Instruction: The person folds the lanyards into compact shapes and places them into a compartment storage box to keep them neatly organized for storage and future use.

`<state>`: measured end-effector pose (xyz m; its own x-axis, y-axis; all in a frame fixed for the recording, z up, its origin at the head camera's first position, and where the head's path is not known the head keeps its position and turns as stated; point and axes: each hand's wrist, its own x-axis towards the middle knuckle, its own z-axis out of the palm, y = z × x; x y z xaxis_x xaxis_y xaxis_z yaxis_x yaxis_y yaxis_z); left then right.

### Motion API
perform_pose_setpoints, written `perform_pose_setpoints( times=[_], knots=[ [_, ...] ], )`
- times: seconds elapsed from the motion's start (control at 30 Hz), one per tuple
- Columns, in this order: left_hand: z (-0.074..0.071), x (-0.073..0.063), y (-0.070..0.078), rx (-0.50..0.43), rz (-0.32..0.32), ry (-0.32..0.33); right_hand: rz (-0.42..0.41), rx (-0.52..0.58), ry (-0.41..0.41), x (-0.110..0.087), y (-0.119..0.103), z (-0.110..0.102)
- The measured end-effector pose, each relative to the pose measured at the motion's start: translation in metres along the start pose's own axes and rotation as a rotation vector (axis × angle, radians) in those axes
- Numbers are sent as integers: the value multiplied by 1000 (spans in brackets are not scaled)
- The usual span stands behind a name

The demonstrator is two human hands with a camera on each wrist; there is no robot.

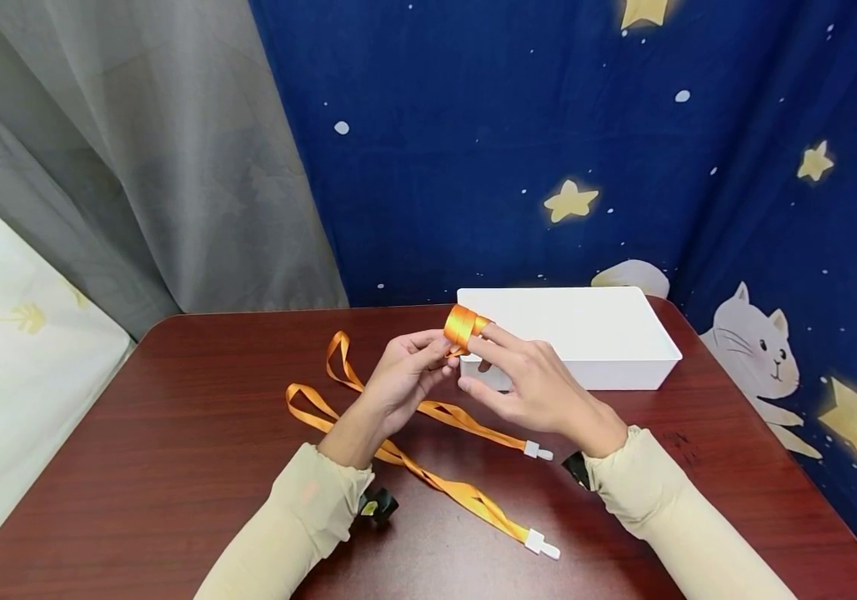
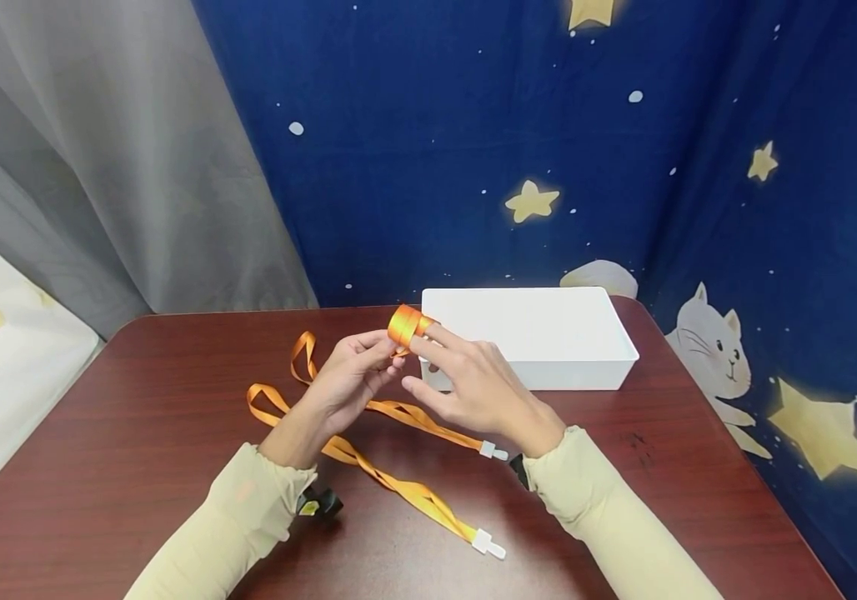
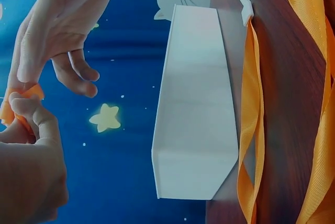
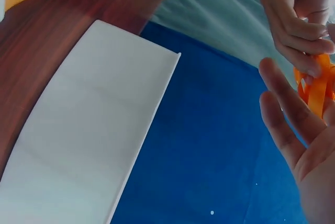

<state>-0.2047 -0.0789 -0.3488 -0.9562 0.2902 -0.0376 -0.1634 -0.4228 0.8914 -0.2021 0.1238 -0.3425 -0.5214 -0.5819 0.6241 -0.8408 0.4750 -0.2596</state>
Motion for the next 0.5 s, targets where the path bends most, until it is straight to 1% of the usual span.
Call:
perform_pose_setpoints(
  times=[0.17,0.3,0.43,0.5],
  knots=[
    [0,0,0,-3,-3,-20,-31,-58,-5,-1,1,1],
    [1,0,1,-18,-7,-12,-63,-120,-11,-2,3,2],
    [1,0,2,-72,-17,1,-87,-177,-29,-2,4,3],
    [0,0,2,-72,-13,2,-96,-205,-42,-2,4,3]
  ],
)
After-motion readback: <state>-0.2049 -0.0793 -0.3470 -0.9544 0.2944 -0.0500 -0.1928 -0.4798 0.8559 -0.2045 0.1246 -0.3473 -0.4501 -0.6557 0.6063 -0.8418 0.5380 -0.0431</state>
